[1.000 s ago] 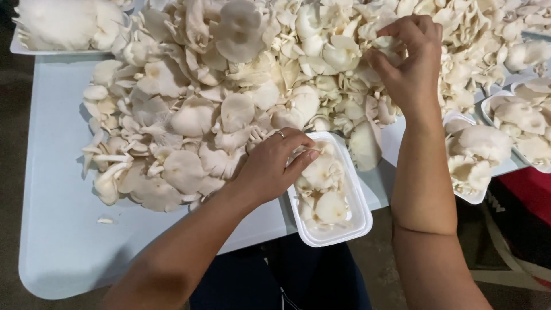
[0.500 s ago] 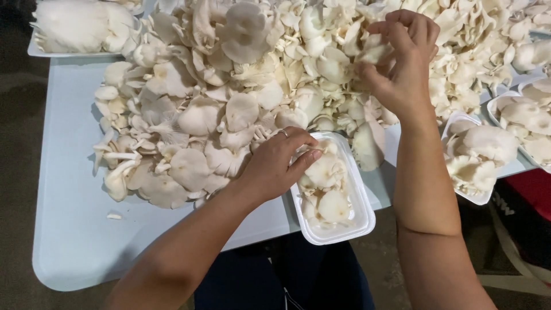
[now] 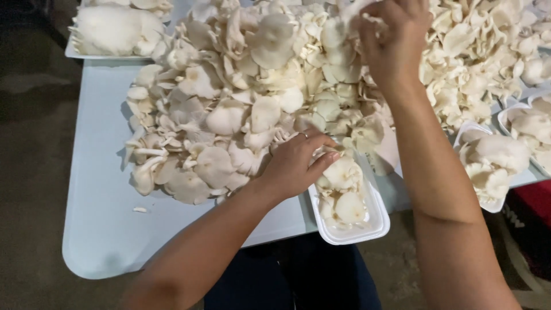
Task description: The person picks up white oyster mushrooms from a large pile on a table, separates them by hand, and places them into a white plastic container. The hands repeatedly reach for mushrooms, tear them apart, and arrange them in the container.
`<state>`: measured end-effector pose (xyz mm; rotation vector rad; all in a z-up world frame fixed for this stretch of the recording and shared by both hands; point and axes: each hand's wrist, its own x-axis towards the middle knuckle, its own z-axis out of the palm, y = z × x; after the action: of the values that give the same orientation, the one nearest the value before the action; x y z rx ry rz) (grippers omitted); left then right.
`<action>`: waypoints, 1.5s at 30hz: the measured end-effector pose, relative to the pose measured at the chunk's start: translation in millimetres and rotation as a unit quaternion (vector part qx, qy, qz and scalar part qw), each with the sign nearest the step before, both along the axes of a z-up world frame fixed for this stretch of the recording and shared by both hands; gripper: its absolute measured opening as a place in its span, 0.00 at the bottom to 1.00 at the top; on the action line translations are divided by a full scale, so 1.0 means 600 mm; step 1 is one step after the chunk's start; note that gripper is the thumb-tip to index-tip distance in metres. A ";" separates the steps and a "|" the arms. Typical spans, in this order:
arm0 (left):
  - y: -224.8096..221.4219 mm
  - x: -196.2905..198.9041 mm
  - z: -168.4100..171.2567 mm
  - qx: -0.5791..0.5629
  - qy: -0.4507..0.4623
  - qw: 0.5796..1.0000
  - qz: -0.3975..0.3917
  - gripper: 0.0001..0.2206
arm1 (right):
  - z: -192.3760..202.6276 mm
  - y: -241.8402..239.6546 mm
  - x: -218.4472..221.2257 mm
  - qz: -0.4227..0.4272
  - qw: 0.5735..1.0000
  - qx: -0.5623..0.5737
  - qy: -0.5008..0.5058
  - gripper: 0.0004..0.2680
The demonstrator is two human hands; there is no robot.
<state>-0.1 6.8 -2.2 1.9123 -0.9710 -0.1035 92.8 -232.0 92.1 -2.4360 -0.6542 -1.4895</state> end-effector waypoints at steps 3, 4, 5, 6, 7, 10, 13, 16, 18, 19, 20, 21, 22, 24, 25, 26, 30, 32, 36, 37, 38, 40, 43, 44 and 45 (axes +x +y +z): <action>0.004 0.002 0.008 -0.138 0.021 0.990 0.036 0.16 | 0.014 0.036 -0.078 0.117 0.979 0.118 0.115 0.04; 0.008 0.000 0.018 -0.140 0.023 0.989 0.040 0.16 | 0.003 0.044 -0.093 0.120 0.979 0.117 0.118 0.04; 0.011 -0.002 0.028 -0.203 0.033 0.976 0.070 0.15 | -0.009 0.051 -0.108 0.143 0.972 0.132 0.134 0.07; 0.013 -0.003 0.039 -0.264 0.040 0.959 0.098 0.14 | -0.020 0.056 -0.123 0.164 0.964 0.148 0.149 0.10; 0.013 0.001 0.036 -0.264 0.040 0.958 0.101 0.14 | -0.036 0.058 -0.126 0.166 0.963 0.148 0.150 0.10; 0.012 0.012 0.028 -0.326 0.078 0.932 0.134 0.22 | -0.075 0.070 -0.136 0.174 0.956 0.192 0.141 0.09; 0.013 0.017 0.029 -0.313 0.075 0.935 0.149 0.23 | -0.079 0.098 -0.149 0.237 0.929 0.235 0.159 0.07; 0.010 0.021 0.024 -0.297 0.062 0.940 0.155 0.14 | -0.075 0.110 -0.160 0.260 0.913 0.244 0.200 0.06; 0.008 0.027 0.020 -0.305 0.039 0.939 0.151 0.07 | -0.084 0.109 -0.159 0.269 0.893 0.273 0.235 0.06; 0.007 0.029 0.015 -0.304 0.041 0.940 0.148 0.07 | -0.082 0.110 -0.159 0.266 0.894 0.274 0.235 0.06; 0.007 0.031 0.011 -0.311 0.066 0.939 0.130 0.09 | -0.081 0.112 -0.160 0.256 0.898 0.268 0.238 0.06; 0.007 0.032 0.006 -0.317 0.091 0.937 0.112 0.11 | -0.079 0.114 -0.160 0.246 0.902 0.261 0.241 0.07; 0.007 0.033 0.006 -0.316 0.091 0.938 0.110 0.11 | -0.076 0.116 -0.160 0.244 0.902 0.262 0.240 0.07; 0.007 0.035 0.004 -0.339 0.165 0.925 0.047 0.20 | -0.071 0.121 -0.158 0.255 0.924 0.209 0.193 0.04; 0.010 0.031 0.013 -0.339 0.165 0.925 0.045 0.20 | -0.073 0.120 -0.157 0.254 0.924 0.210 0.192 0.04; 0.012 0.027 0.023 -0.345 0.190 0.918 0.037 0.20 | -0.076 0.119 -0.156 0.257 0.936 0.170 0.170 0.03; 0.020 0.027 0.035 -0.340 0.307 0.889 0.022 0.31 | -0.075 0.118 -0.157 0.270 0.950 0.113 0.112 0.04; 0.015 0.024 0.036 -0.337 0.329 0.882 0.022 0.33 | -0.088 0.107 -0.153 0.271 0.949 0.127 0.102 0.04; 0.010 0.022 0.026 -0.320 0.357 0.877 0.013 0.37 | -0.092 0.098 -0.146 0.290 0.940 0.149 0.098 0.07; 0.009 0.022 0.027 -0.319 0.358 0.878 0.010 0.37 | -0.093 0.100 -0.143 0.287 0.941 0.150 0.098 0.07; 0.008 0.020 0.028 -0.333 0.353 0.874 0.016 0.32 | -0.094 0.101 -0.140 0.291 0.940 0.149 0.102 0.07; 0.005 0.018 0.025 -0.346 0.349 0.871 0.020 0.27 | -0.095 0.104 -0.141 0.293 0.938 0.148 0.108 0.06; 0.006 0.021 0.020 -0.374 0.283 0.883 0.030 0.18 | -0.091 0.110 -0.144 0.287 0.938 0.150 0.125 0.07; 0.007 0.022 0.020 -0.381 0.279 0.881 0.028 0.19 | -0.091 0.109 -0.143 0.284 0.939 0.147 0.125 0.07; 0.008 0.022 0.019 -0.388 0.274 0.880 0.027 0.20 | -0.091 0.107 -0.142 0.281 0.941 0.145 0.125 0.07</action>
<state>13.3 11.5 9.3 1.0646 -0.4543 -0.1797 7.7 -167.7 37.2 -1.9402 -0.9024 -0.9530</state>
